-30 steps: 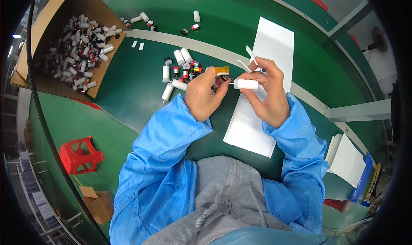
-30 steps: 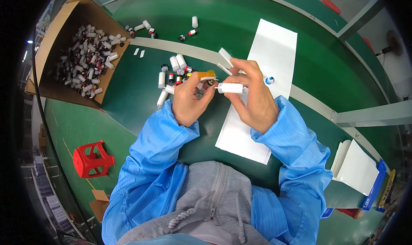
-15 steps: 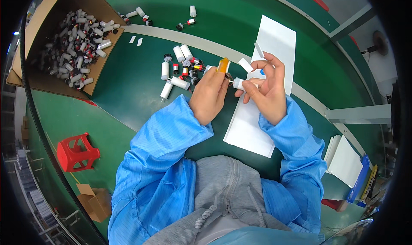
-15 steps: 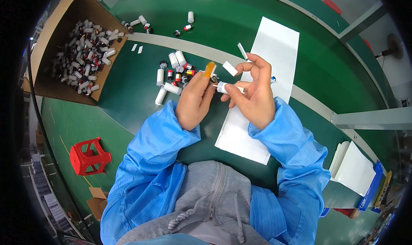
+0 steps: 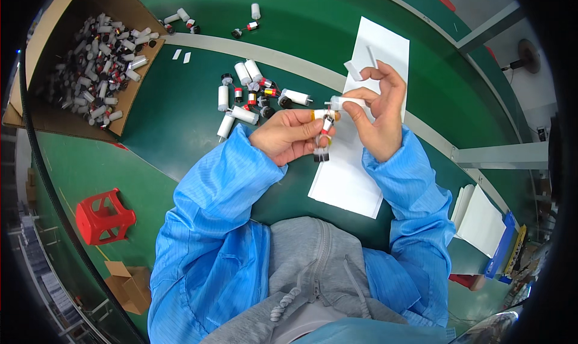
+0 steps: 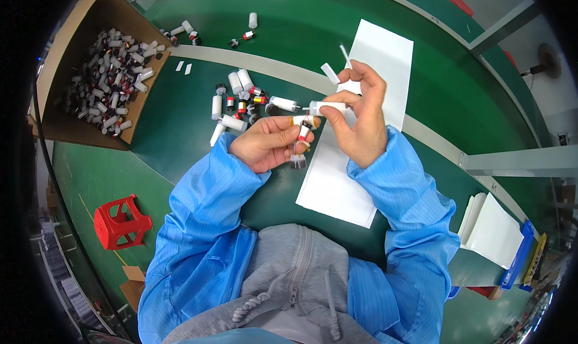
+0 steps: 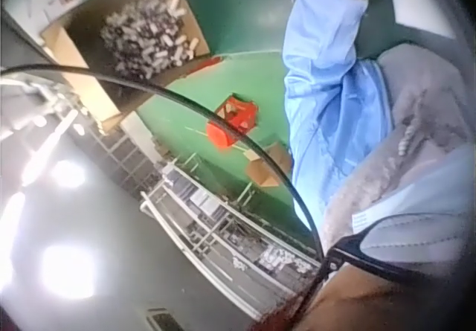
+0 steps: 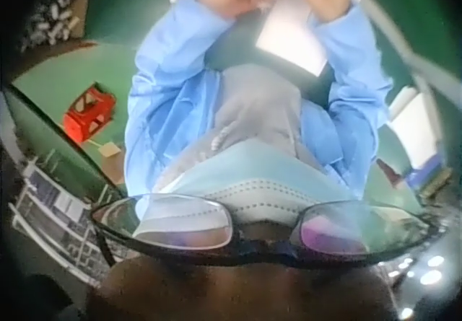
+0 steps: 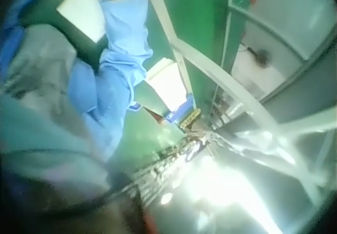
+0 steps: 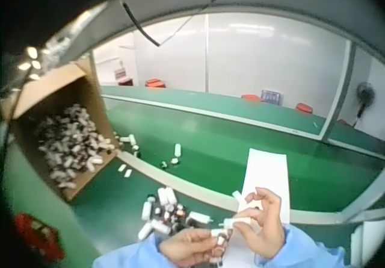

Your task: The person assembles small plastic housings by hand, inserting electronic components into them and then attaching colored caps.

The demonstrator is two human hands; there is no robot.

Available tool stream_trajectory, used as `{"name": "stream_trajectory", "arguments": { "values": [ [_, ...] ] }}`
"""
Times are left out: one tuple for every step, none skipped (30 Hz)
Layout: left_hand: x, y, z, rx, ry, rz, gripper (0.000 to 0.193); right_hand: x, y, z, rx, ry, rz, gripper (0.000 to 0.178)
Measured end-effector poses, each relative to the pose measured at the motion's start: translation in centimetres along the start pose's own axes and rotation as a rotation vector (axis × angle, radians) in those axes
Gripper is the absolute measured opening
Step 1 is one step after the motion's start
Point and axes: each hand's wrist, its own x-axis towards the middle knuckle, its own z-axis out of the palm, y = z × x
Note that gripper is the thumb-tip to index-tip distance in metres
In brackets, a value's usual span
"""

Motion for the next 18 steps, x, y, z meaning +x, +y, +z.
{"name": "stream_trajectory", "arguments": {
  "values": [
    [0.0, -0.1, 0.3, 0.031, -0.029, -0.029, 0.033, 0.0, 0.4, -0.2, -0.092, -0.009, -0.018, 0.073],
    [-0.1, -0.2, 0.6, 0.063, -0.059, -0.058, 0.036, 0.0, 0.5, -0.6, -0.097, -0.005, -0.015, 0.073],
    [-0.1, -0.4, 0.8, 0.051, -0.023, -0.037, 0.037, 0.1, 0.6, -0.9, -0.293, 0.005, -0.098, 0.073],
    [-0.2, -0.4, 1.0, 0.052, -0.022, -0.037, 0.037, 0.2, 0.6, -1.0, -0.489, 0.015, -0.180, 0.072],
    [-0.2, -0.3, 1.2, 0.072, 0.011, 0.050, 0.037, 0.2, 0.2, -1.2, -0.372, 0.088, -0.171, 0.063],
    [-0.3, -0.4, 1.3, 0.090, 0.048, 0.142, 0.037, 0.2, -0.7, -1.1, -0.366, 0.082, -0.173, 0.063],
    [-0.1, -0.8, 1.4, 0.140, 0.146, 0.194, 0.037, 0.0, -1.9, -1.0, 0.030, 0.090, 0.078, 0.058],
    [-0.1, -0.9, 1.4, 0.137, 0.145, 0.194, 0.037, -0.3, -2.5, -0.9, 0.427, 0.095, 0.327, 0.053],
    [-0.1, -1.0, 1.5, 0.239, 0.180, 0.242, 0.038, -0.5, -2.7, -0.7, 0.484, 0.023, 0.403, 0.045],
    [0.0, -1.1, 1.6, 0.340, 0.214, 0.291, 0.039, -0.7, -2.5, -0.5, 0.482, 0.026, 0.404, 0.045],
    [0.0, -1.1, 1.6, 0.339, 0.211, 0.288, 0.039, -0.9, -2.1, -0.3, 0.551, -0.050, 0.465, 0.046],
    [-0.1, -1.0, 1.8, 0.416, 0.208, 0.309, 0.039, -1.0, -1.9, 0.0, 0.621, -0.129, 0.526, 0.047],
    [-0.2, -0.9, 1.9, 0.492, 0.203, 0.329, 0.039, -1.0, -1.8, 0.2, 0.605, -0.155, 0.546, 0.048],
    [-0.2, -0.9, 2.0, 0.567, 0.198, 0.349, 0.040, -1.1, -1.6, 0.4, 0.604, -0.153, 0.547, 0.048],
    [-0.3, -1.0, 2.2, 0.569, 0.201, 0.350, 0.040, -1.2, -1.3, 0.7, 0.555, -0.153, 0.504, 0.048],
    [-0.3, -1.2, 2.6, 0.590, 0.202, 0.420, 0.037, -1.3, -1.0, 0.8, 0.505, -0.154, 0.461, 0.049],
    [-0.4, -1.3, 2.8, 0.611, 0.204, 0.491, 0.035, -1.4, -0.8, 0.9, 0.508, -0.157, 0.460, 0.049],
    [-0.2, -1.4, 2.5, 0.611, 0.203, 0.492, 0.035, -1.4, -0.5, 1.0, 0.448, -0.152, 0.450, 0.050]
  ]
}}
